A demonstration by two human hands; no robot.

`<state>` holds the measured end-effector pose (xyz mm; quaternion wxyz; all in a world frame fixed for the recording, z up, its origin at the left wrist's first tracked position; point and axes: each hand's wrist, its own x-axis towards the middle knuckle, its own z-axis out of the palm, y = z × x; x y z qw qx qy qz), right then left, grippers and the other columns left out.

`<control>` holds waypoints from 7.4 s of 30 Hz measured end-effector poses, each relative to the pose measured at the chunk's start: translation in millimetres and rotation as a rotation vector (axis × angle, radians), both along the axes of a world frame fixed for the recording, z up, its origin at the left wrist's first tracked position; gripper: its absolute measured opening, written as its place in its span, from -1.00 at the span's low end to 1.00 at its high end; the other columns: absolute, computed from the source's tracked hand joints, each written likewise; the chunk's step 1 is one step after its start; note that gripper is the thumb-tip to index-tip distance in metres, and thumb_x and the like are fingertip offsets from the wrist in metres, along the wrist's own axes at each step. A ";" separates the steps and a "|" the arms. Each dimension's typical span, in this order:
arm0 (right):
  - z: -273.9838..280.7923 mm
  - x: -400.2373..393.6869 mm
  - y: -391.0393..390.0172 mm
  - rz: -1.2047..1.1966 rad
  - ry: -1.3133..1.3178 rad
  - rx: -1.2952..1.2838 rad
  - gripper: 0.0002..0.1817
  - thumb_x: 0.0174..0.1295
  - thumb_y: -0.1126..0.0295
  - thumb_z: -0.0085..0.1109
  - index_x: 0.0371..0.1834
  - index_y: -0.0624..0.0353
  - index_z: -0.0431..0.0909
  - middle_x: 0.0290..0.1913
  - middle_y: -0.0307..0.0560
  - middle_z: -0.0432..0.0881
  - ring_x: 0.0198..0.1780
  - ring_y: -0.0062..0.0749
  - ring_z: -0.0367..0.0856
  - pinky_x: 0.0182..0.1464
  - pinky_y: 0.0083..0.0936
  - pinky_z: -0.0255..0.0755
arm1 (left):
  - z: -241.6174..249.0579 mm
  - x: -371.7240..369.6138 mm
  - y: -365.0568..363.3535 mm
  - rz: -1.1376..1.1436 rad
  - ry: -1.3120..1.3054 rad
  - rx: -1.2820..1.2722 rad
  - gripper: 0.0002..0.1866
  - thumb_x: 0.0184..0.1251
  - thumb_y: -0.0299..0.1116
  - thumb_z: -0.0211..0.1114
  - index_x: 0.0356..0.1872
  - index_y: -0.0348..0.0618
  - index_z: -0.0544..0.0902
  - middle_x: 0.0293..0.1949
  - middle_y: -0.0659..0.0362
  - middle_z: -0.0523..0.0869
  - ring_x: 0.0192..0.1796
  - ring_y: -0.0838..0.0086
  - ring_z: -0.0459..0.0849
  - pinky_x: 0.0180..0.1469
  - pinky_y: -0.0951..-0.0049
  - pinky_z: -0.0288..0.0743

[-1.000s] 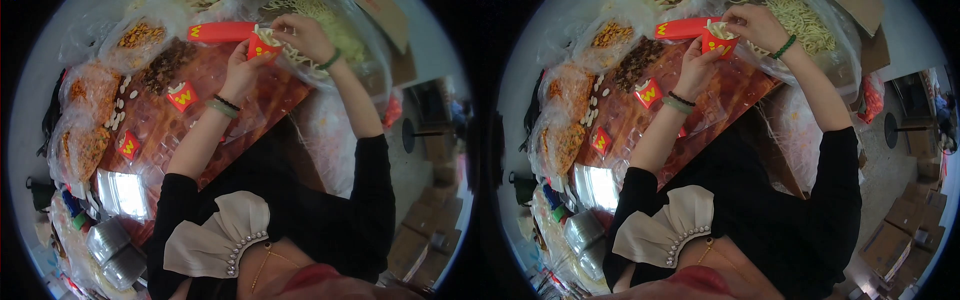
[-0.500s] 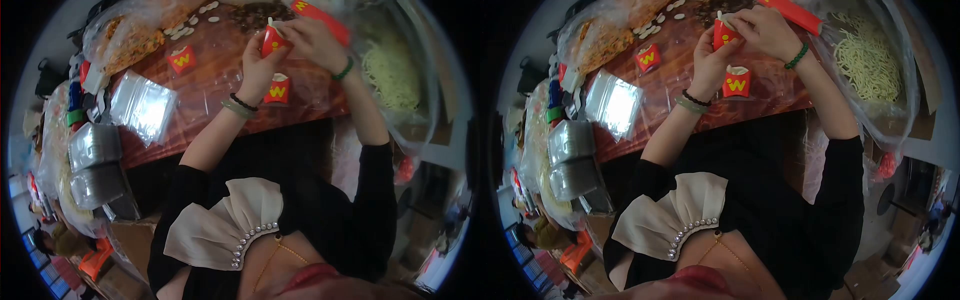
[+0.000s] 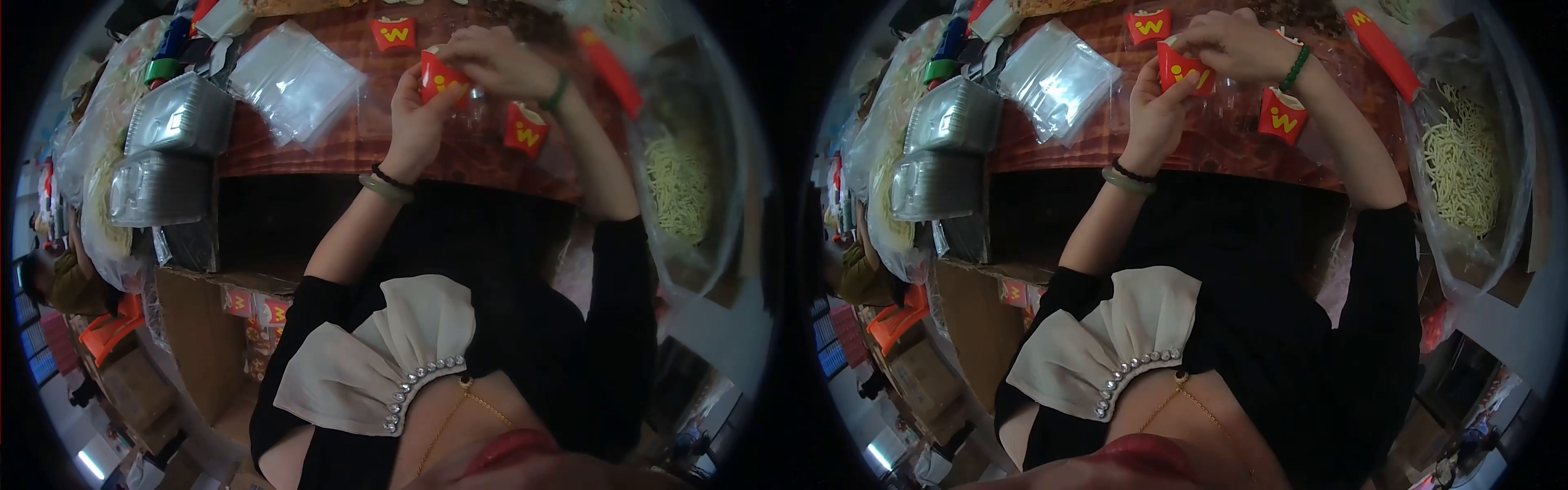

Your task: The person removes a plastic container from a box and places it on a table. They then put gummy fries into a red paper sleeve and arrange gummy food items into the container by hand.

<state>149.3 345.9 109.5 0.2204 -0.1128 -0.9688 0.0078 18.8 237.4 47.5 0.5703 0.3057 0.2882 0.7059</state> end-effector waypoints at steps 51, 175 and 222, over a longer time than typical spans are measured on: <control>-49.5 -31.3 204.0 -0.542 -0.233 -0.416 -0.75 0.08 0.23 0.20 -0.25 0.14 0.61 -0.25 0.01 0.63 -0.16 -0.18 0.58 -0.07 -0.36 0.43 | -32.7 -111.1 272.2 0.021 2.119 0.425 -0.75 0.02 -0.29 0.27 -0.30 -0.22 0.63 -0.37 -0.05 0.65 -0.28 0.09 0.62 -0.19 0.18 0.47; -79.8 184.5 -3.5 -0.497 -0.029 -0.614 -0.82 0.15 0.37 0.18 -0.23 0.22 0.58 -0.30 -0.18 0.63 -0.22 -0.56 0.59 -0.16 -0.57 0.46 | -6.1 84.5 16.3 -0.511 -0.180 -0.505 -0.55 0.32 -0.52 0.06 0.20 -0.32 0.17 0.03 -0.07 0.45 0.03 0.20 0.53 0.03 0.21 0.52; 114.4 211.1 -175.9 -0.391 0.635 0.129 -0.82 0.20 0.43 0.11 -0.18 0.27 0.56 -0.18 -0.09 0.54 -0.25 -0.35 0.56 -0.26 -0.56 0.49 | 59.0 26.6 106.5 -0.459 0.269 0.057 -0.76 0.27 -0.61 0.10 -0.04 -0.31 0.48 -0.11 0.05 0.61 -0.13 0.43 0.63 -0.09 0.54 0.53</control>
